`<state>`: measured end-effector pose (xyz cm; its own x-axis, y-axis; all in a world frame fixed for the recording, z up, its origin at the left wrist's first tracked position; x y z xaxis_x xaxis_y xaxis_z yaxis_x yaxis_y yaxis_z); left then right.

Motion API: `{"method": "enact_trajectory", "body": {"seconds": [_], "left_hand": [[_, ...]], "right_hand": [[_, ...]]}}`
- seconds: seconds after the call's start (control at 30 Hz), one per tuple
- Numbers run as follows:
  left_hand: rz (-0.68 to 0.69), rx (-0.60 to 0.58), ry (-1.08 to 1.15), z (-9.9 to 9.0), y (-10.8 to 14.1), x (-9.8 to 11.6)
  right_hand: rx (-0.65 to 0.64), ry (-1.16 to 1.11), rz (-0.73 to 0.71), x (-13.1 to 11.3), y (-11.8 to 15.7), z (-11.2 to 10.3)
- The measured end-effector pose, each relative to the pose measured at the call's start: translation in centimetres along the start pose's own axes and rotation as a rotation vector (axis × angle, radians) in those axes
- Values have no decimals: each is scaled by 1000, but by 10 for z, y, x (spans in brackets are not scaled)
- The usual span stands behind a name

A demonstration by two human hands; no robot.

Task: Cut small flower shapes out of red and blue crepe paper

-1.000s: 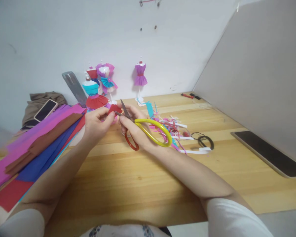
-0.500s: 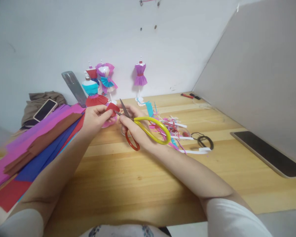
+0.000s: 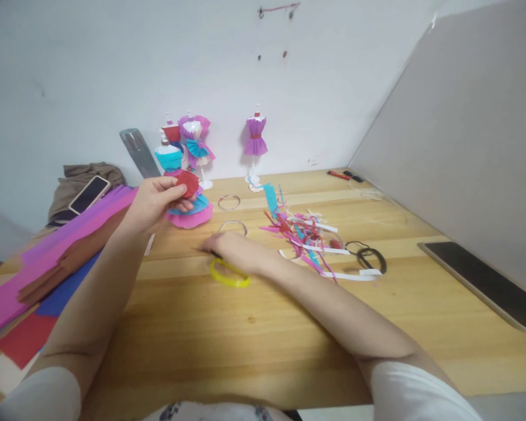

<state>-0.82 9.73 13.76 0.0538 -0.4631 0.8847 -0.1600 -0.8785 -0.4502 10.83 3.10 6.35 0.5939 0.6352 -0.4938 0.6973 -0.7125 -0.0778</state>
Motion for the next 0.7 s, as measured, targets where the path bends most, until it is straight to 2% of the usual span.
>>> {"method": "enact_trajectory", "body": {"seconds": [0.07,0.17,0.33,0.53,0.7], "left_hand": [[-16,-56,5,8,2,-2],[-34,-125,14,21,6,-4],[-81,-172,-30,32,12,-4],[-113,-245,-96,41,15,-1],[-139,-260,-111,46,17,1]], "right_hand": [[-124,143,14,-4,-1,26],[-169,260,0,-9,1,43],[-222,291,-96,-17,9,45],[-290,251,-107,-19,14,43],[-342,240,-140,-14,16,46]]}}
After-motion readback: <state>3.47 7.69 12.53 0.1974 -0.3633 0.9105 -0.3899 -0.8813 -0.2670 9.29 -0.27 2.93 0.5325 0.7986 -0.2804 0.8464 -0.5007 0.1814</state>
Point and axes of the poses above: each hand's wrist, its own y-axis away from the middle knuckle, its own z-axis out of the palm, x = y × z, the point moved 9 cm from there along -y, towards the middle knuckle, and after that the axes turned 13 degrees about z, right-handed, at the moved point
